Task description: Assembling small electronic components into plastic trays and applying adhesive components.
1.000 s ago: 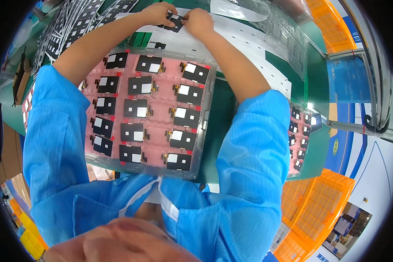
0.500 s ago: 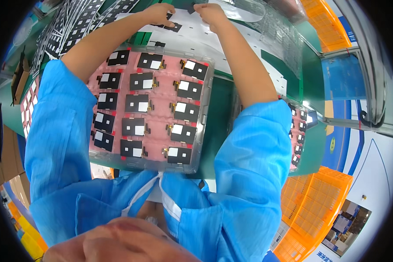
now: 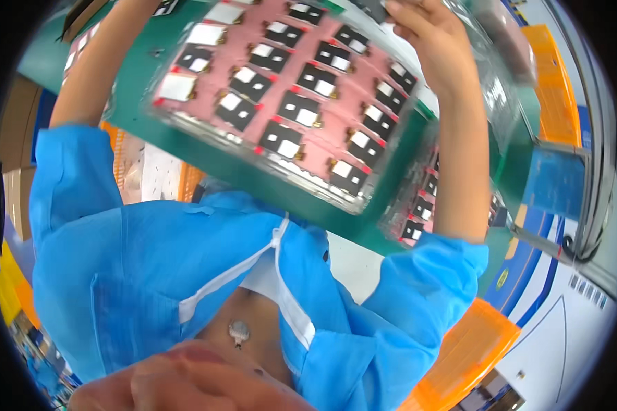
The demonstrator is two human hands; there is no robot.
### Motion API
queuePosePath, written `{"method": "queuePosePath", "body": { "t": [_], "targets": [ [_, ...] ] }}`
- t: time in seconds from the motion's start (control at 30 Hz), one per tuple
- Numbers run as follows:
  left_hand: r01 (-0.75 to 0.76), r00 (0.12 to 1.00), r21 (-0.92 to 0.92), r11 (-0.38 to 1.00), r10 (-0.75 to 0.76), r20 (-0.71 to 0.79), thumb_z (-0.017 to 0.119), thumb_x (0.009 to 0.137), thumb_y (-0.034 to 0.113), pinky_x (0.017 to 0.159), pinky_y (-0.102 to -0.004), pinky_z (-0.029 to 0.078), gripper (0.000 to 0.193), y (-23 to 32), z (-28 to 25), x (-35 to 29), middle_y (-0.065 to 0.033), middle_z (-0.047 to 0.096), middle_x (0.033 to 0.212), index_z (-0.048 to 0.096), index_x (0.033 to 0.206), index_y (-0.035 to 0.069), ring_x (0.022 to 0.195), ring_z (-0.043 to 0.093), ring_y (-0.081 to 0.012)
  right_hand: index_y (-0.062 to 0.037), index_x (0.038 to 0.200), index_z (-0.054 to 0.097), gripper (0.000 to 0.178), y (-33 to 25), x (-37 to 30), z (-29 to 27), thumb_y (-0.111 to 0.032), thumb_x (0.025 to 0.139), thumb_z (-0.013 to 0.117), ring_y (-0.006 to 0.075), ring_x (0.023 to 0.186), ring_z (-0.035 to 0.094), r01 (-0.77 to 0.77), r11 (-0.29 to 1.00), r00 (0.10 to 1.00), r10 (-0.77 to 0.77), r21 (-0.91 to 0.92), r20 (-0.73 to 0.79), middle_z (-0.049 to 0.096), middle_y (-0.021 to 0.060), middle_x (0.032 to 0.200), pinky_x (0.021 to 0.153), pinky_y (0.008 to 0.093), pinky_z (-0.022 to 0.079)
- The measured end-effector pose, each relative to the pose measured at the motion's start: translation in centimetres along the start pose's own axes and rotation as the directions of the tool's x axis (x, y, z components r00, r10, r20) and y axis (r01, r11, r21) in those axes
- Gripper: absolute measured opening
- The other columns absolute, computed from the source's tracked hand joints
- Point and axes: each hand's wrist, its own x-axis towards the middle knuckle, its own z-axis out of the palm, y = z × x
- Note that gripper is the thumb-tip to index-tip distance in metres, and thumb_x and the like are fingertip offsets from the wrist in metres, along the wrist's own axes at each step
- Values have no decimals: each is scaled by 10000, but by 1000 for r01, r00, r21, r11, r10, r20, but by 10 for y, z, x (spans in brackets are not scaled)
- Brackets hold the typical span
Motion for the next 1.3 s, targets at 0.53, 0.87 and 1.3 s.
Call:
{"method": "queuePosePath", "body": {
  "t": [0.53, 0.87, 1.3],
  "targets": [
    [4, 952, 157, 988, 44, -303, 756, 866, 141, 721, -264, 422, 269, -25, 42, -225, 10, 661, 1116, 742, 1133, 107, 918, 580, -106, 7, 1292, 581, 444, -52, -39, 201, 84, 859, 640, 136, 888, 619, 55, 967, 900, 60, -249, 431, 663, 68, 1035, 790, 275, 510],
    [52, 968, 70, 996, -33, -250, 847, 700, 86, 834, -352, 471, 446, -7, 49, -211, -95, 612, 1015, 734, 1131, 88, 970, 592, -255, -49, 1145, 626, 280, -21, -28, 191, 23, 876, 663, 95, 917, 584, 229, 896, 878, -20, -381, 479, 642, 38, 1029, 772, 249, 464],
    [-1, 977, 14, 1000, 4, -214, 853, 706, 103, 835, -348, 479, 445, -17, 45, -210, -83, 629, 1029, 735, 1136, 92, 991, 601, -241, -44, 1315, 581, 433, -61, -16, 211, 111, 911, 579, 56, 810, 529, 53, 968, 926, 43, -243, 375, 591, 11, 931, 718, 203, 452]
  ]
}}
